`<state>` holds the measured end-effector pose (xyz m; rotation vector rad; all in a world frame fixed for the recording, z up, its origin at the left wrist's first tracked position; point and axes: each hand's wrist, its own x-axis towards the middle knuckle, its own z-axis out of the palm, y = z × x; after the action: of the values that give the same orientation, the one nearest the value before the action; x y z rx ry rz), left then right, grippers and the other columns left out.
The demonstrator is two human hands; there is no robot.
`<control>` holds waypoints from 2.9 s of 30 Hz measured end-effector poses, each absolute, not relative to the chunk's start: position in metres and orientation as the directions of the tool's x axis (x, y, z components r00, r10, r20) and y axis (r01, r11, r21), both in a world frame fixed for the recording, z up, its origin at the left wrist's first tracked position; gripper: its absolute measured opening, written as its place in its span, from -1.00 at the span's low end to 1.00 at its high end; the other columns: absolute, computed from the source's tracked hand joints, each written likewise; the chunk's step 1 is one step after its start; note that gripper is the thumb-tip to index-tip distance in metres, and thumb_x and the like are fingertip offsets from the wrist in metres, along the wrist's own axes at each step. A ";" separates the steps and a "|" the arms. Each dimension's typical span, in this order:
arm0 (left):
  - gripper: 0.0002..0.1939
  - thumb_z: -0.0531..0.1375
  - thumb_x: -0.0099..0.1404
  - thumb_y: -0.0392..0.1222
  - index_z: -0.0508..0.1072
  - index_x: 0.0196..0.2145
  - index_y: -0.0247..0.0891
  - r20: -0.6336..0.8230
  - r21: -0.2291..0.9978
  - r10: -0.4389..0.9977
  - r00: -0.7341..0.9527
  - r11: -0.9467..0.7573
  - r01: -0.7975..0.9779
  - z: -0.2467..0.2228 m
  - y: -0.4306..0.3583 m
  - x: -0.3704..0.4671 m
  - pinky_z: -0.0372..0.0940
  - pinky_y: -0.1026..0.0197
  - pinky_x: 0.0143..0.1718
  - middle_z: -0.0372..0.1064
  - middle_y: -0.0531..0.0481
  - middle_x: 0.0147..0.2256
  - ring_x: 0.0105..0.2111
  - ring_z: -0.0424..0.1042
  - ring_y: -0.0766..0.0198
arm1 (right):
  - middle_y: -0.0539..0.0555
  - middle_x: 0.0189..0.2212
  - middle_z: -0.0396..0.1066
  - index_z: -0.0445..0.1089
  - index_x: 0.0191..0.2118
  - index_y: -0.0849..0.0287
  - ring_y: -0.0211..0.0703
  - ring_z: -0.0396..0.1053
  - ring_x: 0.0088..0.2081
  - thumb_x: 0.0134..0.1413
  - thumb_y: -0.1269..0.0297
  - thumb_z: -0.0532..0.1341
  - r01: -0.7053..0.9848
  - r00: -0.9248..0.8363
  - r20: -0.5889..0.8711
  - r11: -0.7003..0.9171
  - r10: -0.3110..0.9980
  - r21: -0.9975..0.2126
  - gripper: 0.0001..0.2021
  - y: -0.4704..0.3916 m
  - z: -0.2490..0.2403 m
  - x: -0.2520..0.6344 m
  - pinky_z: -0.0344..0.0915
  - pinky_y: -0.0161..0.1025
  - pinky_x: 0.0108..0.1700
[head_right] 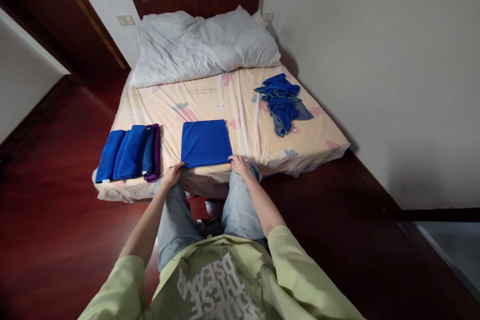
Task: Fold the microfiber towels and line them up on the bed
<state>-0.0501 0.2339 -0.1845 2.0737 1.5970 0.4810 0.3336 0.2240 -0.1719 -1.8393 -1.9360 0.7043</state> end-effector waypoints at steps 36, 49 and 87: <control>-0.74 0.15 0.38 -0.18 0.51 -0.04 -0.28 -0.001 0.683 0.999 -0.047 0.035 0.730 -0.169 0.242 -0.045 0.43 0.19 -0.15 0.59 -0.18 -0.14 -0.27 0.59 0.15 | 0.18 -0.10 0.62 0.49 0.12 0.15 -0.07 0.57 -0.01 0.36 0.29 0.20 0.710 0.035 -0.037 -0.050 0.999 -0.702 -0.71 0.239 -0.181 0.340 0.43 -0.18 0.10; -0.79 0.17 0.34 -0.21 0.53 -0.11 -0.26 -0.018 0.669 0.998 -0.057 0.055 0.741 -0.172 0.251 -0.045 0.45 0.18 -0.15 0.59 -0.15 -0.17 -0.25 0.58 0.15 | 0.16 -0.08 0.62 0.52 0.07 0.10 -0.03 0.56 -0.03 0.36 0.28 0.22 0.748 0.090 -0.059 -0.107 0.994 -0.655 -0.75 0.246 -0.183 0.337 0.44 -0.15 0.09; -0.50 0.19 0.29 -0.30 0.49 0.18 -0.22 0.131 0.472 0.909 0.395 -0.408 0.782 -0.197 0.239 -0.043 0.21 -0.10 0.42 0.41 -0.21 0.24 0.31 0.33 -0.01 | 0.18 0.11 0.54 0.57 0.07 0.16 -0.02 0.44 0.20 0.07 0.53 0.24 0.764 -0.254 0.160 0.299 0.954 -0.572 -0.57 0.229 -0.187 0.339 0.33 -0.02 0.34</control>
<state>-0.0426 0.2390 -0.1971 2.3236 1.4695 0.5334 0.3394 0.2291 -0.1867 -1.5269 -2.0952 0.5288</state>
